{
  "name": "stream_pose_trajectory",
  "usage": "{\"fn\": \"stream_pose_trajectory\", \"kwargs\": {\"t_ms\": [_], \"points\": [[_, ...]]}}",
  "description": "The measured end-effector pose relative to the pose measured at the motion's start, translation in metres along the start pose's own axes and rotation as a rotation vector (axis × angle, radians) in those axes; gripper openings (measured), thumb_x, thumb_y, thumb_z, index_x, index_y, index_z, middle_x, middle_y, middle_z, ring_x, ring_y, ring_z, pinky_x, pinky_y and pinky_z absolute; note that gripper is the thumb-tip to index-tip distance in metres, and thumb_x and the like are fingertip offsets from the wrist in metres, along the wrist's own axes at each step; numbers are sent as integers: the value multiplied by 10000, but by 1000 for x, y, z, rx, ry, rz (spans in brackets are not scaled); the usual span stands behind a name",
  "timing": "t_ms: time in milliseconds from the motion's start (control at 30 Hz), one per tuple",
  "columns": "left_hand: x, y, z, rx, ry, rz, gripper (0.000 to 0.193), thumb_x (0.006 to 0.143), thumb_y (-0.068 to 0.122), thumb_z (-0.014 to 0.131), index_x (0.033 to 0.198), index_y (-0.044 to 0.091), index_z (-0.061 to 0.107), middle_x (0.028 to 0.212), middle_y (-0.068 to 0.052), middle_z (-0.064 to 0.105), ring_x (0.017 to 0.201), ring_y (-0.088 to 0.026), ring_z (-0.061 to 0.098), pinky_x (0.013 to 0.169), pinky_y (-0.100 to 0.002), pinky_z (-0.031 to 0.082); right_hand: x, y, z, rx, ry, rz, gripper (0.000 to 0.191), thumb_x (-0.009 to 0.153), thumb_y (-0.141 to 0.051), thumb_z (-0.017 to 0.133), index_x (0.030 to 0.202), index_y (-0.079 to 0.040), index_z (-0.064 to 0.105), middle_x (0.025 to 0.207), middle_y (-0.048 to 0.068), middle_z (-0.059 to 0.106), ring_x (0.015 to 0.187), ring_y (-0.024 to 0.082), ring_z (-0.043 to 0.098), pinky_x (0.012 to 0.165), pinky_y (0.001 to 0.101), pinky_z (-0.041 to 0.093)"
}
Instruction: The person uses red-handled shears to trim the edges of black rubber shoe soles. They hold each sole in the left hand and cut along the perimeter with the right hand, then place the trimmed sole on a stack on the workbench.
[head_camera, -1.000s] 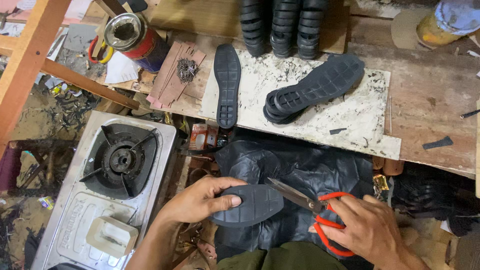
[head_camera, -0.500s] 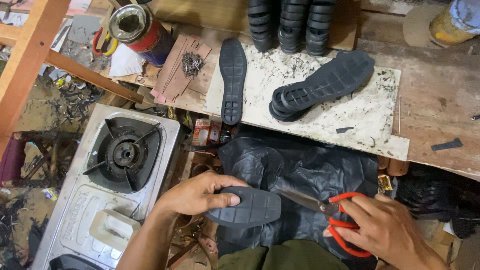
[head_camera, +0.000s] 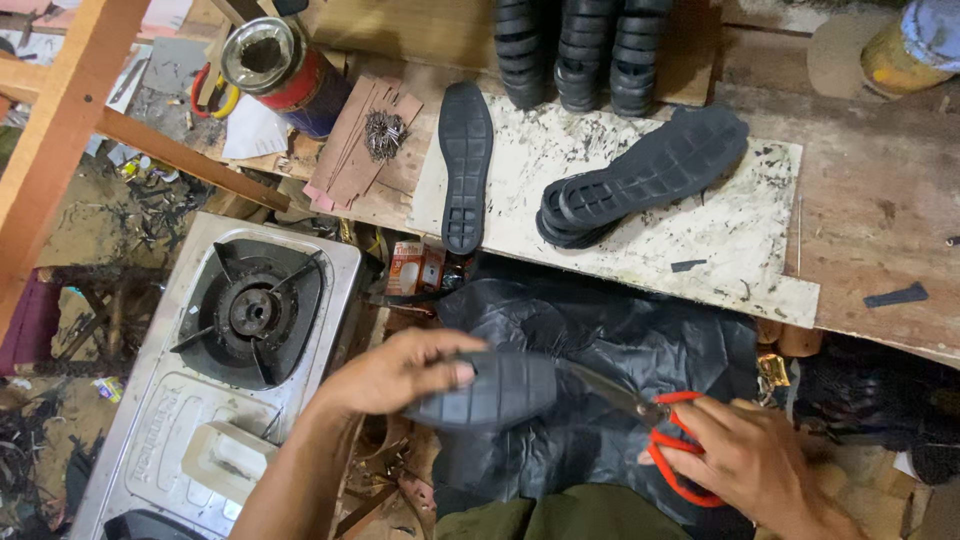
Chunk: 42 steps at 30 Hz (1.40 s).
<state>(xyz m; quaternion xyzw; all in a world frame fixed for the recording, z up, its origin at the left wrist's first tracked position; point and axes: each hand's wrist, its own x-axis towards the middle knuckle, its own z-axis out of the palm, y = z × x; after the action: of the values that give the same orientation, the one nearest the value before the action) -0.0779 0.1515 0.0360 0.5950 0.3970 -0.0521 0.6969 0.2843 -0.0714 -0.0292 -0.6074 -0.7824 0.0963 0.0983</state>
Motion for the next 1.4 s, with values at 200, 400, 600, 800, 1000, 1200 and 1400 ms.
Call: {"fn": "stream_pose_trajectory", "kwargs": {"t_ms": [200, 400, 600, 800, 1000, 1200, 1400], "points": [[47, 10, -53, -226, 467, 304, 525, 954, 103, 625, 1459, -2, 523, 1262, -120, 710, 1111, -173, 664, 985, -296, 518, 11, -1, 35, 64, 197, -161, 354, 683, -427, 817, 908, -179, 701, 924, 45, 727, 695, 263, 728, 567, 362, 548], [120, 46, -117, -227, 740, 483, 605, 942, 152, 665, 1484, -7, 449, 1342, -158, 646, 1125, -198, 646, 933, -308, 541, 16, -11, 42, 197, 107, 101, 448, 684, -447, 848, 975, -132, 722, 927, 56, 740, 620, 291, 716, 551, 395, 565], [137, 39, -91, 733, 883, 307, 643, 864, 342, 815, 1326, -49, 595, 1366, -286, 579, 1234, -411, 586, 1036, -449, 465, 14, -15, 40, 227, 187, 187, 502, 655, -459, 861, 1004, -126, 722, 859, 46, 733, 612, 286, 713, 562, 387, 566], [125, 31, -59, 796, 1020, 403, 507, 804, 197, 766, 1248, -24, 664, 1365, -249, 616, 1163, -432, 626, 986, -470, 504, 15, -15, 46, 223, 181, 231, 496, 650, -459, 867, 998, -135, 726, 862, 46, 734, 604, 292, 711, 566, 394, 566], [141, 41, -49, 837, 1084, 448, 451, 843, 201, 753, 1218, -32, 664, 1305, -246, 643, 1069, -427, 675, 922, -471, 541, 20, -17, 48, 208, 182, 216, 468, 664, -461, 860, 973, -133, 732, 849, 41, 734, 574, 267, 712, 544, 382, 569], [154, 41, -45, 865, 1087, 392, 426, 834, 214, 746, 1174, -30, 668, 1279, -254, 642, 999, -440, 679, 866, -494, 550, 17, -17, 48, 161, 200, 238, 520, 652, -474, 857, 990, -99, 735, 860, 58, 733, 551, 288, 696, 534, 388, 569], [129, 71, -36, 820, 1092, 594, 401, 946, 221, 693, 1253, -34, 653, 1326, -268, 621, 1159, -458, 624, 981, -489, 515, 18, -14, 51, 97, 239, 95, 423, 695, -463, 837, 949, -140, 738, 911, 47, 738, 598, 259, 712, 514, 385, 552]]}}
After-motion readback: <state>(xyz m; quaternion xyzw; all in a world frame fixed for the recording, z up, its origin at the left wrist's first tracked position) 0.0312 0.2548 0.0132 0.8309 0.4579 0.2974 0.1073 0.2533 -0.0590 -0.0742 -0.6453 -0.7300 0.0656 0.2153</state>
